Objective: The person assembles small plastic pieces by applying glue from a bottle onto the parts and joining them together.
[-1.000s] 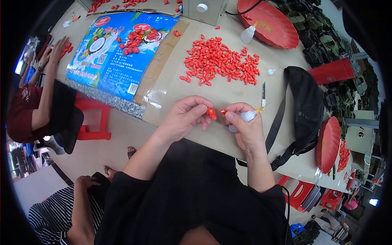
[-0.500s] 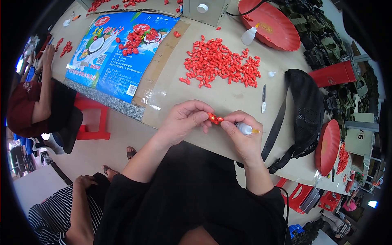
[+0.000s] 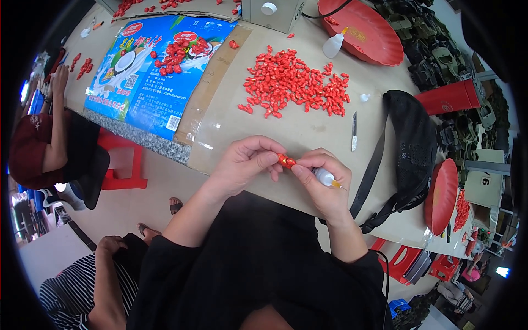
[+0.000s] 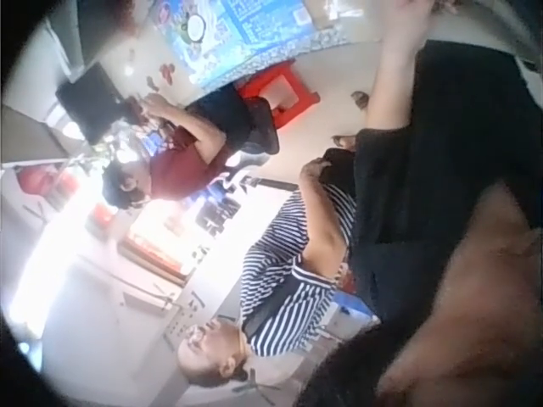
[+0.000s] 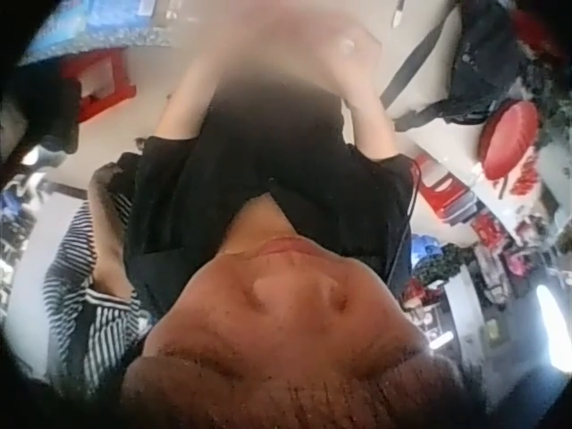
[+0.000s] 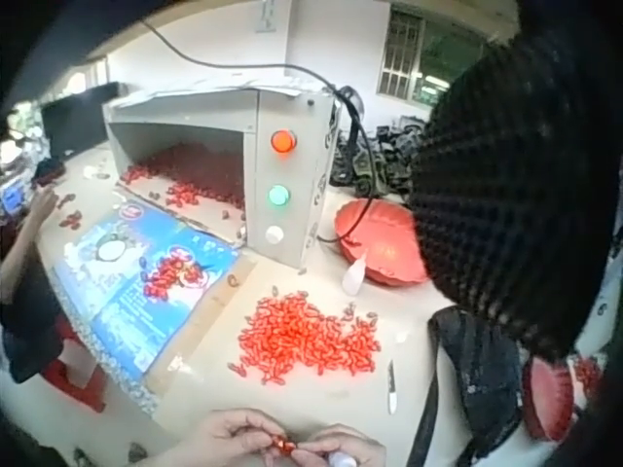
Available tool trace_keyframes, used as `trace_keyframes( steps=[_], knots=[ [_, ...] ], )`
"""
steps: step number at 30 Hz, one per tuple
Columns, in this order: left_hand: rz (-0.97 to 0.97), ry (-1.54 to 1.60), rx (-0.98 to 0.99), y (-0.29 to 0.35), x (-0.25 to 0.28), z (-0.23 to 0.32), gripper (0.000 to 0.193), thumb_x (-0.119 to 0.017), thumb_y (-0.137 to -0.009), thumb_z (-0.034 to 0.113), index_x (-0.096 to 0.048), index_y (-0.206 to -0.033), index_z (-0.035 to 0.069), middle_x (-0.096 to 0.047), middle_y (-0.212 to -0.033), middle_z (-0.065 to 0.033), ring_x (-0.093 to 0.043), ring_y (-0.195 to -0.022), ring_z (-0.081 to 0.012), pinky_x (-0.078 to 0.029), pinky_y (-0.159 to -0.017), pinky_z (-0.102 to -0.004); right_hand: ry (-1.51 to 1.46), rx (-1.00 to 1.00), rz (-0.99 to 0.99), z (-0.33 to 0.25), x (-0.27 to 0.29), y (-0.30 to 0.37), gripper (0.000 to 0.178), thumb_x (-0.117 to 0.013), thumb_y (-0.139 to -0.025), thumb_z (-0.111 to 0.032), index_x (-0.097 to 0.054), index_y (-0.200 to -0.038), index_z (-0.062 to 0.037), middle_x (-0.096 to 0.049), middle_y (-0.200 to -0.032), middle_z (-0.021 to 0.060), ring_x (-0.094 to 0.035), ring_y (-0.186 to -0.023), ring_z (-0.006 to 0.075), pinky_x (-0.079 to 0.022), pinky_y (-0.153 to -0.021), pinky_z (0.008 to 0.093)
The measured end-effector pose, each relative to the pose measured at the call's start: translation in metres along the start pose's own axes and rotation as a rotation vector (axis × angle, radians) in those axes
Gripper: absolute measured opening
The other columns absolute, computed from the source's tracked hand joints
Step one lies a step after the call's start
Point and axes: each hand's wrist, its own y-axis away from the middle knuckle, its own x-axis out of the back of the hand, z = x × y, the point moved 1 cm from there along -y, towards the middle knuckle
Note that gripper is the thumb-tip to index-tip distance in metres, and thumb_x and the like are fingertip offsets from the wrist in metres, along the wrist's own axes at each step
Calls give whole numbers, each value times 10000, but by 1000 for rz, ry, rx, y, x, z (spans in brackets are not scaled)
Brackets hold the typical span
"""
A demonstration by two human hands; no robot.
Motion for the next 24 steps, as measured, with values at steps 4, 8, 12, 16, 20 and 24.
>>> trace_keyframes(
  steps=[4,8,12,16,20,24],
  knots=[
    [11,-4,7,0,0,-1,137,-492,-831,53,-539,-935,-23,-577,-766,-80,-556,-652,-122,-469,-617,-232,0,-7,-1,2,0,0,95,-632,-685,44,-591,-764,9,-539,-767,63,-491,-706,115,-385,-632,222],
    [7,-9,1,0,0,-1,137,-498,-827,53,-541,-932,-23,-578,-771,-80,-556,-653,-121,-470,-620,-234,19,20,3,3,-1,0,89,-631,-688,37,-590,-759,3,-539,-759,56,-492,-674,104,-388,-603,212],
    [-2,-7,-12,0,1,-1,135,-510,-818,46,-543,-930,-23,-579,-777,-78,-560,-663,-121,-472,-628,-233,25,19,14,3,-2,-1,84,-630,-690,32,-586,-753,-2,-536,-752,47,-491,-643,91,-392,-576,202],
    [-18,-16,-46,-1,2,-2,129,-522,-807,32,-546,-921,-23,-574,-809,-83,-565,-683,-125,-477,-644,-237,39,15,19,4,-3,-1,85,-629,-689,33,-585,-752,-3,-535,-749,41,-486,-638,83,-390,-574,199],
    [-31,-9,-77,-1,1,-2,121,-527,-801,20,-548,-912,-22,-562,-847,-85,-570,-711,-134,-481,-660,-246,9,-52,58,4,-4,-2,81,-621,-692,32,-587,-754,-8,-534,-744,34,-479,-632,72,-386,-567,194],
    [3,-63,-101,-1,0,-3,118,-527,-795,5,-550,-908,-20,-548,-880,-88,-577,-744,-151,-484,-679,-253,55,-49,64,5,-4,-1,77,-615,-692,30,-588,-754,-7,-534,-741,33,-478,-626,71,-384,-560,193]
  ],
)
